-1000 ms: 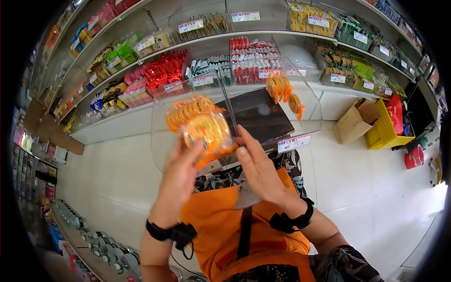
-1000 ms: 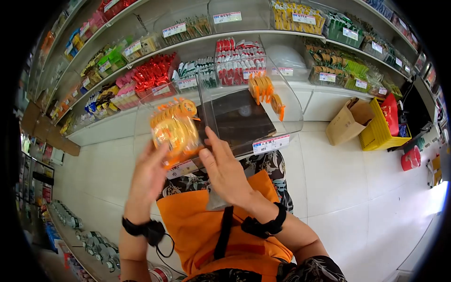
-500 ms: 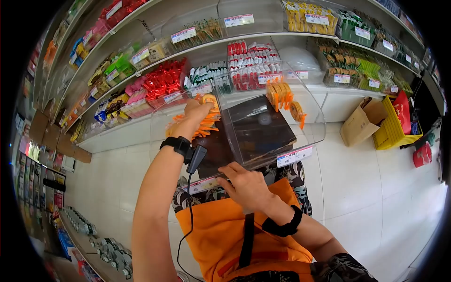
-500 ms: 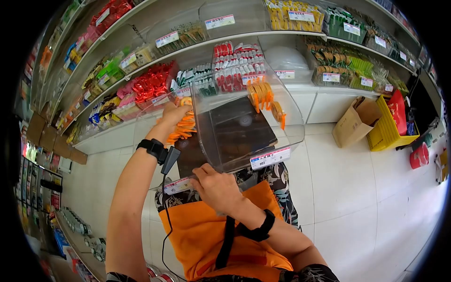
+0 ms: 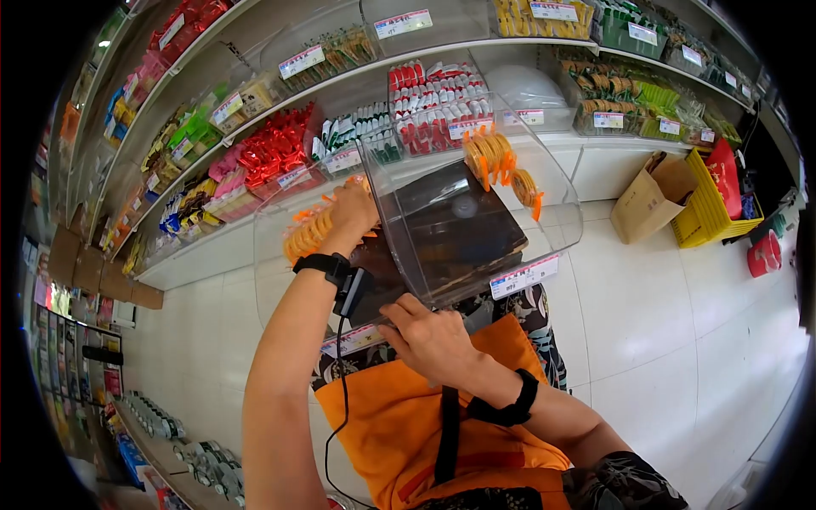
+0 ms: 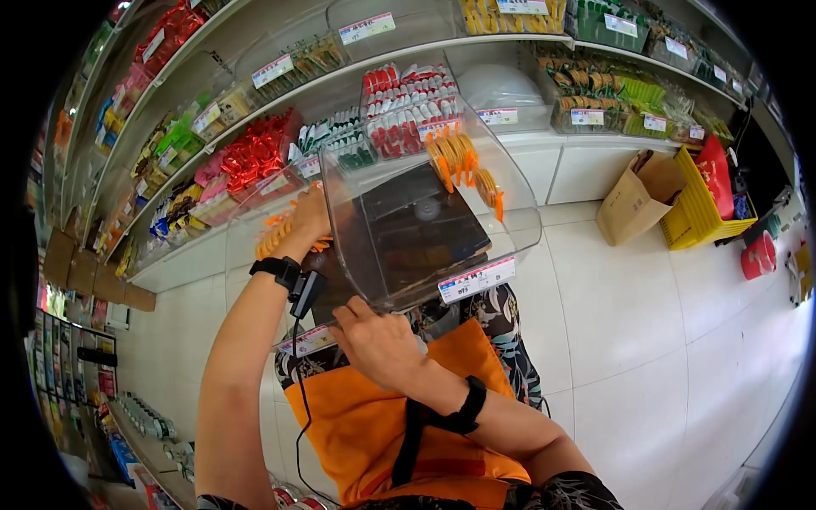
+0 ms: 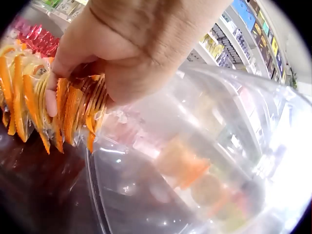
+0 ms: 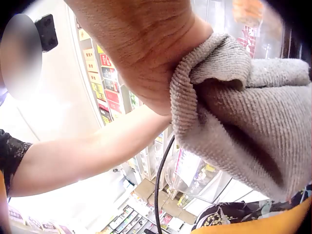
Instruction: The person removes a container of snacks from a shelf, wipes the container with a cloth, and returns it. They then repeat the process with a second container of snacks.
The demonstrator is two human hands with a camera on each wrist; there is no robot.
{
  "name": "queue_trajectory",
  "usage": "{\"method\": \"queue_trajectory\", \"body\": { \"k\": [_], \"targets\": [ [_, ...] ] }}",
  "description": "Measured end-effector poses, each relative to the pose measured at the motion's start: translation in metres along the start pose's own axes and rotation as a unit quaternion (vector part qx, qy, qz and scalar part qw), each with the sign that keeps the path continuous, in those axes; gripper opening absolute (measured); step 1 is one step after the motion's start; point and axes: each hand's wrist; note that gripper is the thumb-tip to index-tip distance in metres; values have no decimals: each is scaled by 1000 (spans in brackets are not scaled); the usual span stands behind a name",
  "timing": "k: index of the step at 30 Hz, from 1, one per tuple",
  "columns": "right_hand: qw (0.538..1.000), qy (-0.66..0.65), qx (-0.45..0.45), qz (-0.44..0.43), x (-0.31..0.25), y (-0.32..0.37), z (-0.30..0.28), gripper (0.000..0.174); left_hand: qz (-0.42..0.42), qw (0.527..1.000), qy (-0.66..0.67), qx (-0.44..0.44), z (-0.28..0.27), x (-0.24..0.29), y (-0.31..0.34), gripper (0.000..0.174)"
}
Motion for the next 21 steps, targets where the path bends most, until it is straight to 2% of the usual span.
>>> {"method": "queue_trajectory", "body": {
  "k": [2, 6, 10, 14, 15, 18, 21],
  "targets": [
    [1000, 5, 16, -7, 3, 1, 4, 23, 9, 998, -19, -62, -13, -1, 1, 54],
    [1000, 6, 13, -3, 2, -1, 6, 23, 27, 997, 1, -68, -16, -2, 1, 53],
    [1000, 3, 14, -14, 4, -1, 4, 22, 39, 999, -12, -35, 4, -3, -7, 55],
    [1000, -2, 5, -15, 5, 0, 3, 21, 13, 995, 94, -14, -2, -16, -10, 51],
    [1000, -3, -1, -10, 4, 0, 3, 21, 17, 997, 62, 31, -8, -14, 3, 45],
    [1000, 1, -21, 2, 3, -1, 0, 21, 128, 988, 70, 45, -72, 15, 61, 39],
    [999, 14, -36, 6, 2, -2, 0, 21, 322, 947, 7, 1, -54, -7, 58, 36]
  ]
}}
Point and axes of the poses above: each hand's wrist, its own y-axis away from the middle knuckle, its own z-axis out of the palm, x = y × z, and after that the axes turned 3 degrees about -x, right-handed
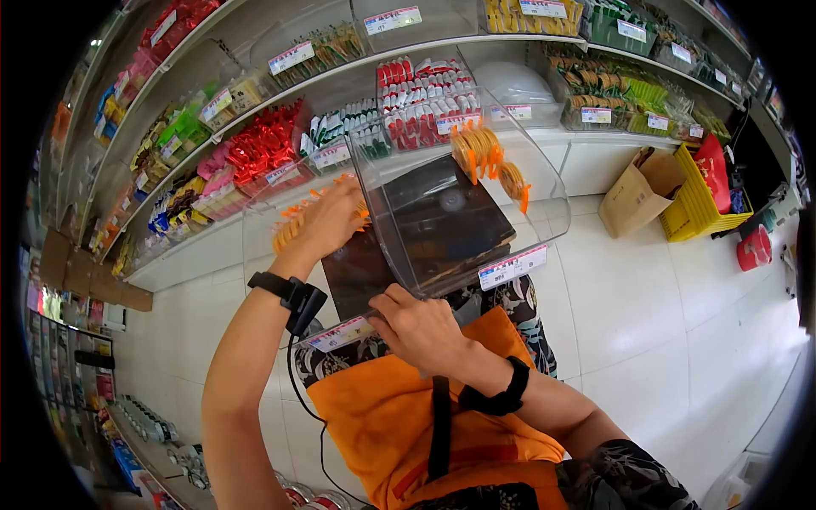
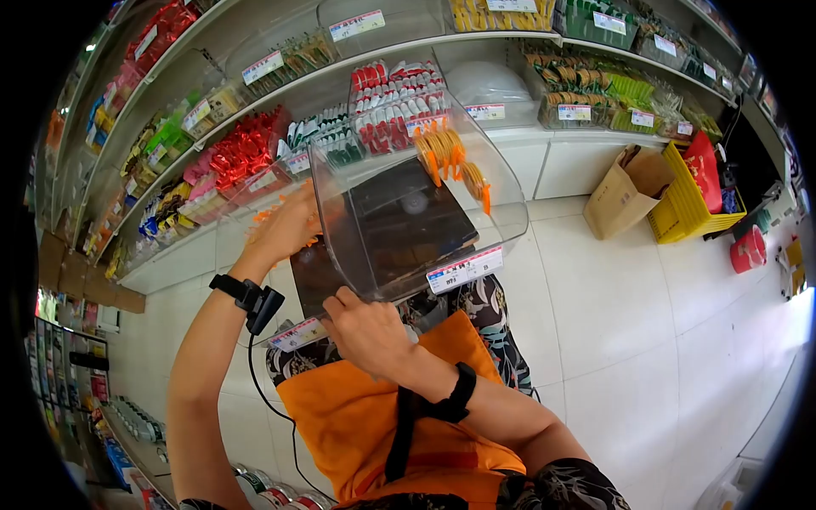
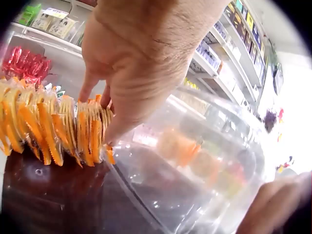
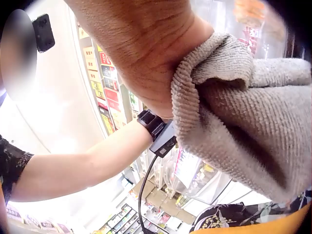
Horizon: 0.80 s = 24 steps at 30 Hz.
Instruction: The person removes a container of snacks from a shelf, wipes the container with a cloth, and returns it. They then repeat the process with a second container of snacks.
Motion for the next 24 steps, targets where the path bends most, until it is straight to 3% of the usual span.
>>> {"method": "queue_trajectory", "body": {
  "k": [3, 9, 14, 17, 19, 21, 23, 24],
  "targets": [
    [1000, 4, 0, -4, 1, 0, 2, 21, 84, 990, -99, 57, 15, -8, 3, 42],
    [1000, 19, 0, -7, 1, 0, 3, 22, 39, 986, -161, 14, 37, -25, -13, 53],
    [999, 23, -33, 13, 0, -2, -1, 28, 3, 993, -111, 31, 36, -9, 1, 58],
    [999, -33, -10, -24, -4, -1, -19, 33, -35, 995, -88, 34, 11, 16, 8, 59],
    [998, -40, 38, -44, -7, -4, -45, 34, -39, 994, -84, 56, 3, 20, 14, 59],
    [997, -40, 51, -35, -2, -13, -85, 33, -8, 993, 3, 117, -13, 36, 26, 56],
    [993, 34, 109, -3, 23, -25, -117, 38, 5, 984, 86, 156, -30, 55, 40, 55],
    [989, 93, 78, 83, 34, -35, -136, 41, 7, 975, 111, 191, -41, 71, 50, 47]
  ]
}}
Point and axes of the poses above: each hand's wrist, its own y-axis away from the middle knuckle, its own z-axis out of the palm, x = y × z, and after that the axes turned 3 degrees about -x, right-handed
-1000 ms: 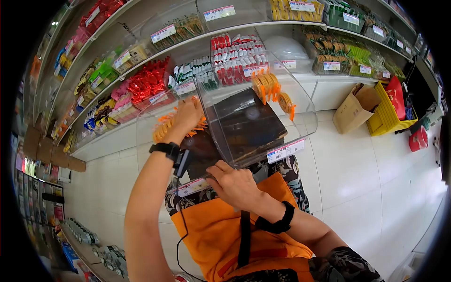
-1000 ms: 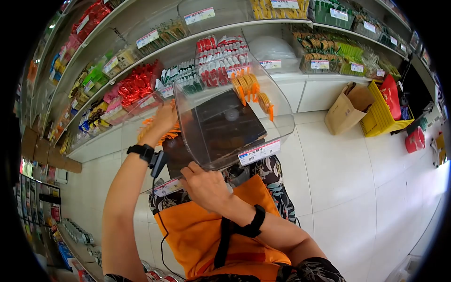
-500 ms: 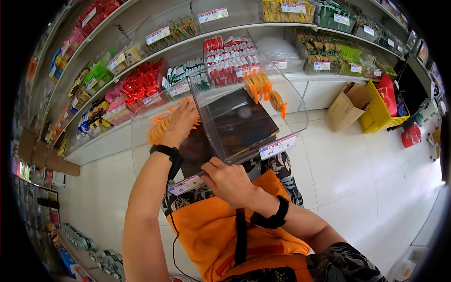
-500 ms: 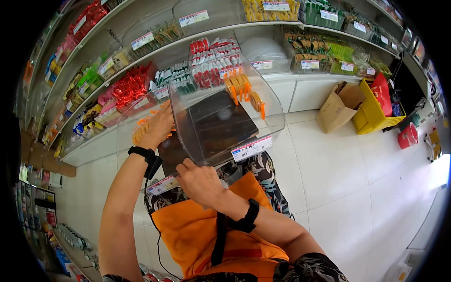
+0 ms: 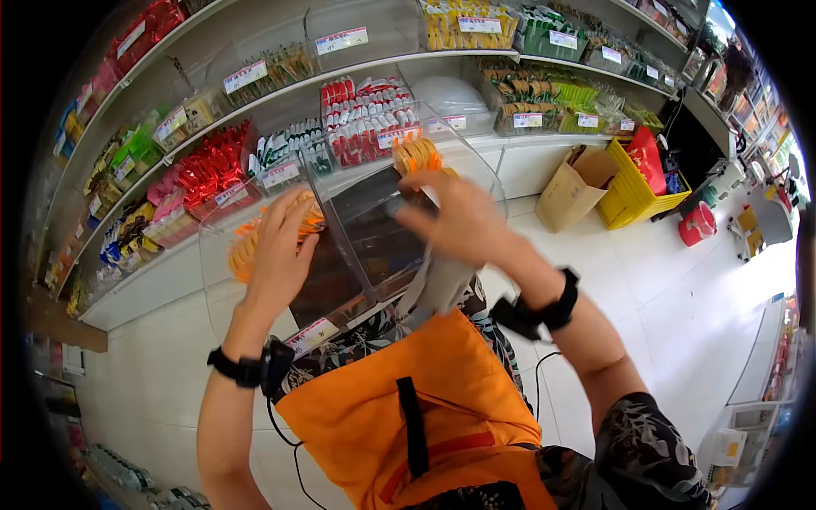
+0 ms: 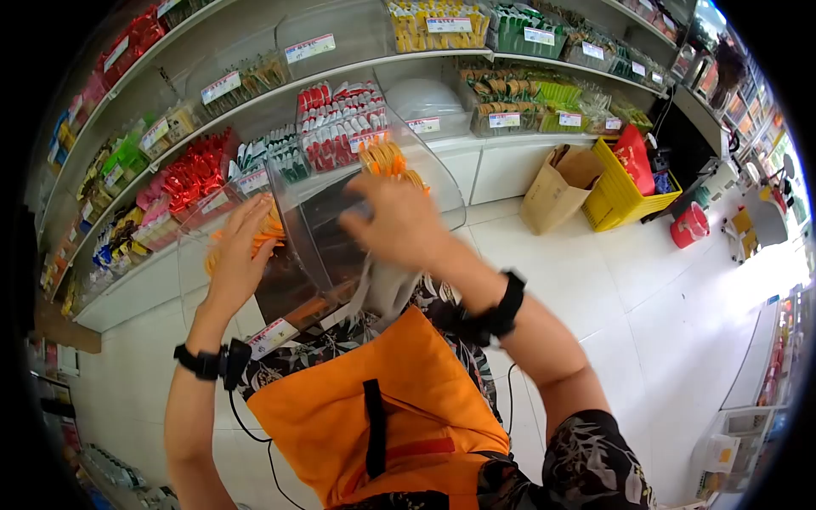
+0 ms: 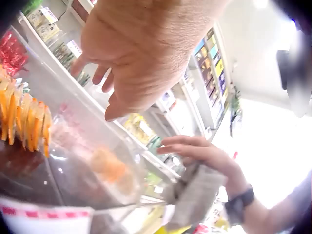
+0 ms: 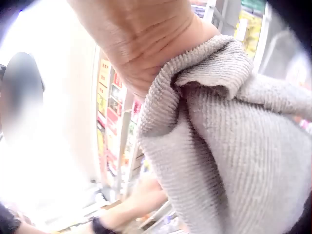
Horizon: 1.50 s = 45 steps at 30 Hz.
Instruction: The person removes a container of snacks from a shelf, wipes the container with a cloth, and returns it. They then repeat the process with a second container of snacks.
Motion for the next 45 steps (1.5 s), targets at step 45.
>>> {"method": "queue_trajectory", "body": {
  "k": [45],
  "targets": [
    [938, 207, -276, 16, 21, -114, 5, 55, -297, 700, 586, 281, 0, 75, 93, 33]
  ]
}}
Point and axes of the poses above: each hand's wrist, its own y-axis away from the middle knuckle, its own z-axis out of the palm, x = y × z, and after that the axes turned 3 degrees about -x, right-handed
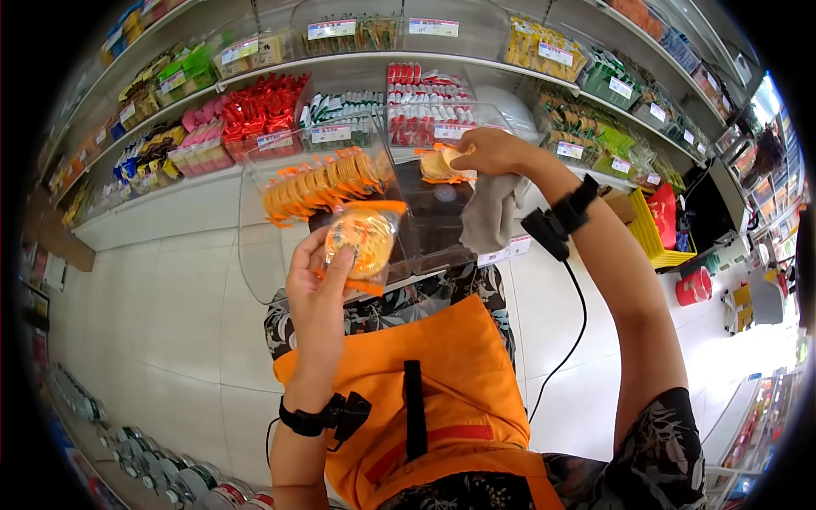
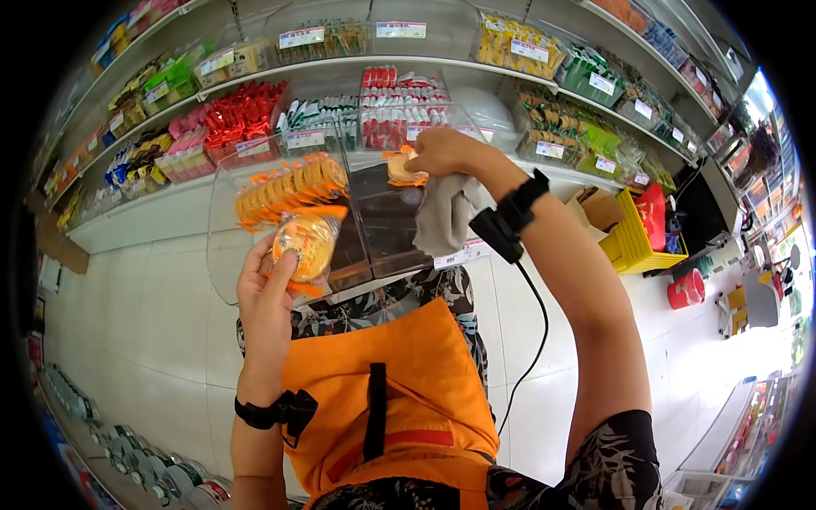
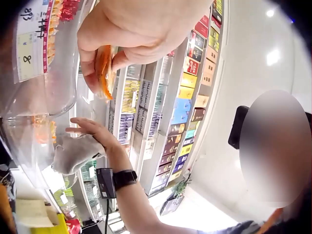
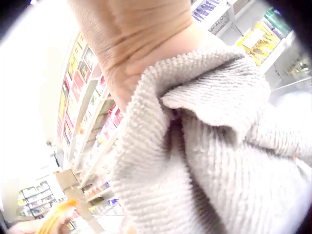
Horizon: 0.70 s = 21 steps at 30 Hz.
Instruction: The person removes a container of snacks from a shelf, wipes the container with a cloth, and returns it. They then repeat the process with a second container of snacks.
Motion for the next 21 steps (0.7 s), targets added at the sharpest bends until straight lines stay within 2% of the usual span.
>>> {"method": "queue_trajectory", "body": {
  "k": [1, 3, 6, 7, 10, 11, 14, 15, 18, 19, 21],
  "targets": [
    [999, 39, -10, 23, 0, -13, 2, 60, -12, 1000, -27, -8, -7, 0, -2, 36],
    [994, 81, -39, 70, -5, -39, 8, 68, -4, 1000, 3, -16, -10, -5, -6, 39],
    [985, 134, -3, 109, -22, -51, 23, 63, -1, 1000, 8, -5, -15, -8, -11, 43],
    [983, 121, -4, 142, -20, -63, 33, 68, -7, 1000, 8, 2, -17, -10, -12, 44],
    [984, 118, 13, 132, 1, -99, 71, 74, -38, 999, 2, 17, -26, -19, -15, 44],
    [980, 132, 9, 146, -5, -101, 75, 82, -50, 999, 3, 18, -27, -20, -15, 44],
    [971, 121, 30, 203, -16, -99, 83, 87, -70, 997, 21, 23, -28, -21, -16, 43],
    [972, 92, 13, 215, -15, -104, 83, 94, -75, 997, 24, 20, -27, -19, -16, 43],
    [973, 113, -12, 200, -14, -108, 77, 94, -81, 996, 34, 21, -28, -22, -17, 43],
    [978, 108, -9, 175, -10, -107, 76, 90, -80, 996, 39, 22, -28, -24, -17, 43],
    [977, 105, -15, 184, -3, -109, 77, 84, -66, 997, 35, 10, -29, -26, -18, 43]
  ]
}}
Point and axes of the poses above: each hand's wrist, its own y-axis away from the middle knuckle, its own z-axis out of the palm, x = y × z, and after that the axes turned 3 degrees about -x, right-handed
